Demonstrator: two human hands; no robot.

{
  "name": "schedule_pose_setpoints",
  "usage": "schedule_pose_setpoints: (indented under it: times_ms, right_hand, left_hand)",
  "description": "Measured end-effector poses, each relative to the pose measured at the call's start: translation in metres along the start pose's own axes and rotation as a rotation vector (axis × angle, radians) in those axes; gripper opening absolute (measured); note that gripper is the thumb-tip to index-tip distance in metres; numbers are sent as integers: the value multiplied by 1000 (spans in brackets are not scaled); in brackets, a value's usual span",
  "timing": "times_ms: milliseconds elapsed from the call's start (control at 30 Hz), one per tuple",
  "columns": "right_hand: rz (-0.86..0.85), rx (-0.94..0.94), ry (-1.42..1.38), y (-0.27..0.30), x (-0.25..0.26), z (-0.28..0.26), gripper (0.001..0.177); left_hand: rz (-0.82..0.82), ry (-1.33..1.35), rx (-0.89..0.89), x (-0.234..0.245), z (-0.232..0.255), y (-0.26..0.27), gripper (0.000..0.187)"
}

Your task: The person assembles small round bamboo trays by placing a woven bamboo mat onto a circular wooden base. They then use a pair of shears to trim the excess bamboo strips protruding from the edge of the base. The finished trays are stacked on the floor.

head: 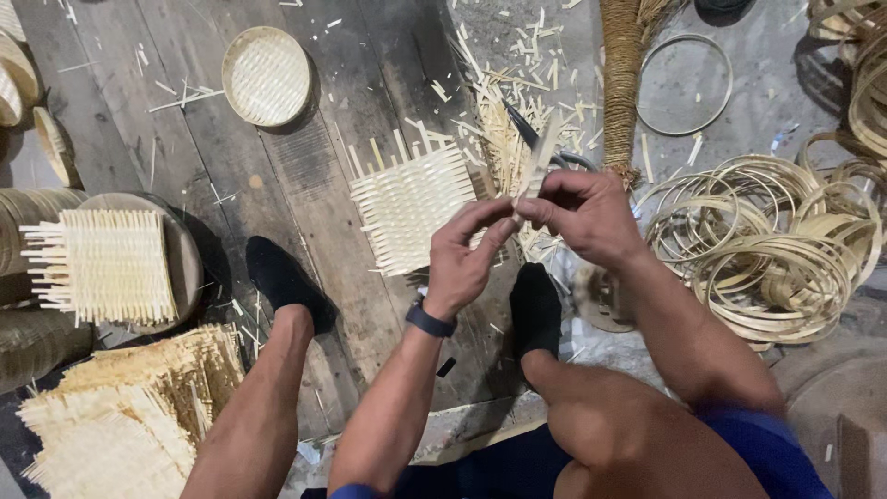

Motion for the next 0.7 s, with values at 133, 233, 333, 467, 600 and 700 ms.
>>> schedule_pose_setpoints:
  times_ms: [133, 233, 333, 467, 600, 700]
  right_hand:
    - [-232, -236, 152, -26, 21, 21, 22]
    - [-160, -327, 240, -45, 55, 41, 24]
    - [153, -367, 108, -45, 101, 56, 24]
    - [359, -468, 243, -22, 142, 66, 24]
    - [-248, -482, 491, -19, 125, 74, 24]
    - [-609, -313, 710, -54, 108, 73, 26]
  left_hand:
    - [195, -165, -89, 18, -20, 5, 25]
    - [228, -192, 23, 38, -36, 12, 22]
    - [246, -182, 148, 50, -52, 19, 22]
    - [268, -191, 250, 55, -64, 20, 23]
    - [206, -261, 264, 48, -66, 19, 24]
    - [178, -267, 297, 45, -64, 20, 25]
Point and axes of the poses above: each hand's wrist, its own y-axis away from the middle knuckle, its own x-axis out of the back of the hand, z = x × y, the point moved 3 cm from there along -y, towards the middle knuckle, and after that the axes turned 14 degrees about z, right-handed, at the moved point
